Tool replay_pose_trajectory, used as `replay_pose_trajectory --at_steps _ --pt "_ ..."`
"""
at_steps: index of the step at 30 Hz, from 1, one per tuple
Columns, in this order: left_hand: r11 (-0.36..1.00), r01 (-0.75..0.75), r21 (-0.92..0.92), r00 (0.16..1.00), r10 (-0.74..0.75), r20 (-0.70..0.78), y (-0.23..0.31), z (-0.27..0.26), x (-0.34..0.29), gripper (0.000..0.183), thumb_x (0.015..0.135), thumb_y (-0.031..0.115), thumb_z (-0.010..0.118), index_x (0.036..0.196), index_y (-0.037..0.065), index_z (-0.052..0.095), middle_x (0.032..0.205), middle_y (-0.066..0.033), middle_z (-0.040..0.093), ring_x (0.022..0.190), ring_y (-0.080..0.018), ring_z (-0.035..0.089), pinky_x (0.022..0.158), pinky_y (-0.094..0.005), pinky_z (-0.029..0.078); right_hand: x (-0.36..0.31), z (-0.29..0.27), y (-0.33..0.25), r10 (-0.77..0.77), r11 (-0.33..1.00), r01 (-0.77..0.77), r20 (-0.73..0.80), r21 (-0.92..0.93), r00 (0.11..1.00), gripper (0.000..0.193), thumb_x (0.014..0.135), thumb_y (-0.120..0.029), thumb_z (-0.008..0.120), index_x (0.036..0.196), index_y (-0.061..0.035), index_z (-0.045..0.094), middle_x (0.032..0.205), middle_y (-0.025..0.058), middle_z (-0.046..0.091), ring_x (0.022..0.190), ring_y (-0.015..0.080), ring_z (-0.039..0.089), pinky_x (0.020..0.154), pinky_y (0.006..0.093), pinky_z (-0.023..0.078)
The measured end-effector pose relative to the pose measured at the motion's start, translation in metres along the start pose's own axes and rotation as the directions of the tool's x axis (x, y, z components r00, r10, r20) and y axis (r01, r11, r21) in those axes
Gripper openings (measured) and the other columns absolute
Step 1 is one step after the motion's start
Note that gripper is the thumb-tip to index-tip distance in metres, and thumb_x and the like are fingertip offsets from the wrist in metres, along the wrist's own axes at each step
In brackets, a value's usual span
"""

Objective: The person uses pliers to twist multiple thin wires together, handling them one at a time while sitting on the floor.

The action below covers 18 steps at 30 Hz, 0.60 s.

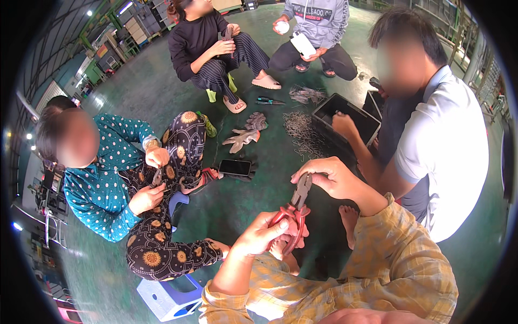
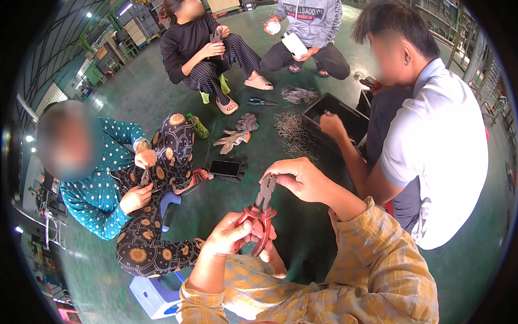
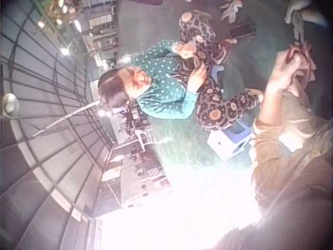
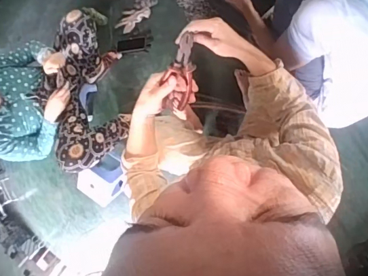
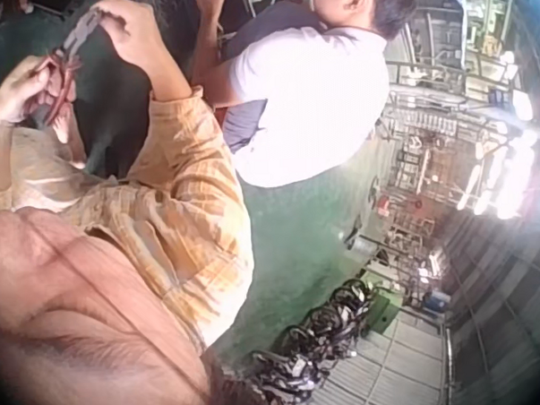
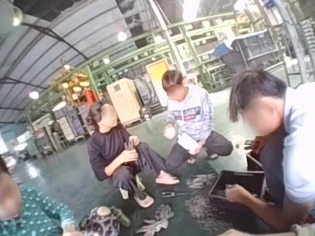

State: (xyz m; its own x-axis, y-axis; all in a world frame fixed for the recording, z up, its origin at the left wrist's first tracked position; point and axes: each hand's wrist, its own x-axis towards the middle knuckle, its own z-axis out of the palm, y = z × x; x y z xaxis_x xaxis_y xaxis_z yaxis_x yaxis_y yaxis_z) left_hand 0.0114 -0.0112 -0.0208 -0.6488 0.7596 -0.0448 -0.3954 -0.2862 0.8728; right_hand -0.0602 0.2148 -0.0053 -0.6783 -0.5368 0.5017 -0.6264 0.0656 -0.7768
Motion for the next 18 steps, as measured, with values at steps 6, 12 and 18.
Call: replay_pose_trajectory --at_steps 6,12,18 --pt "1.0 0.017 0.014 1.0 -0.017 -0.023 0.0019 0.0033 -0.0011 0.037 0.092 0.032 0.048 0.097 -0.004 0.056 0.099 -0.0163 0.06 0.08 -0.0227 0.063 0.07 -0.0316 0.052 -0.0008 0.0009 0.0042 -0.018 1.0 0.017 0.017 0.026 1.0 0.029 0.075 0.012 0.049 0.095 -0.0027 0.062 0.089 0.0099 0.063 0.081 0.0249 0.062 0.072 0.0316 0.048" --pt "0.998 0.056 0.002 0.997 -0.055 -0.06 0.0051 0.0057 0.0003 0.043 0.085 0.036 0.058 0.088 -0.007 0.058 0.1 -0.0264 0.057 0.084 -0.0317 0.063 0.073 -0.0385 0.053 -0.0022 0.0001 0.0036 -0.015 0.999 0.014 0.024 0.048 1.0 0.029 0.074 0.012 0.049 0.096 -0.0025 0.062 0.089 0.0098 0.063 0.081 0.0237 0.061 0.072 0.0308 0.048" --pt "0.997 0.074 -0.006 0.995 -0.074 -0.059 0.0065 0.0058 -0.001 0.044 0.085 0.036 0.058 0.089 -0.007 0.058 0.1 -0.0266 0.057 0.083 -0.0318 0.063 0.072 -0.0384 0.053 -0.0003 0.0001 0.0017 -0.018 0.999 0.017 0.032 0.035 0.999 0.029 0.075 0.012 0.05 0.095 -0.0033 0.063 0.088 0.0094 0.063 0.081 0.0238 0.061 0.072 0.0307 0.047"
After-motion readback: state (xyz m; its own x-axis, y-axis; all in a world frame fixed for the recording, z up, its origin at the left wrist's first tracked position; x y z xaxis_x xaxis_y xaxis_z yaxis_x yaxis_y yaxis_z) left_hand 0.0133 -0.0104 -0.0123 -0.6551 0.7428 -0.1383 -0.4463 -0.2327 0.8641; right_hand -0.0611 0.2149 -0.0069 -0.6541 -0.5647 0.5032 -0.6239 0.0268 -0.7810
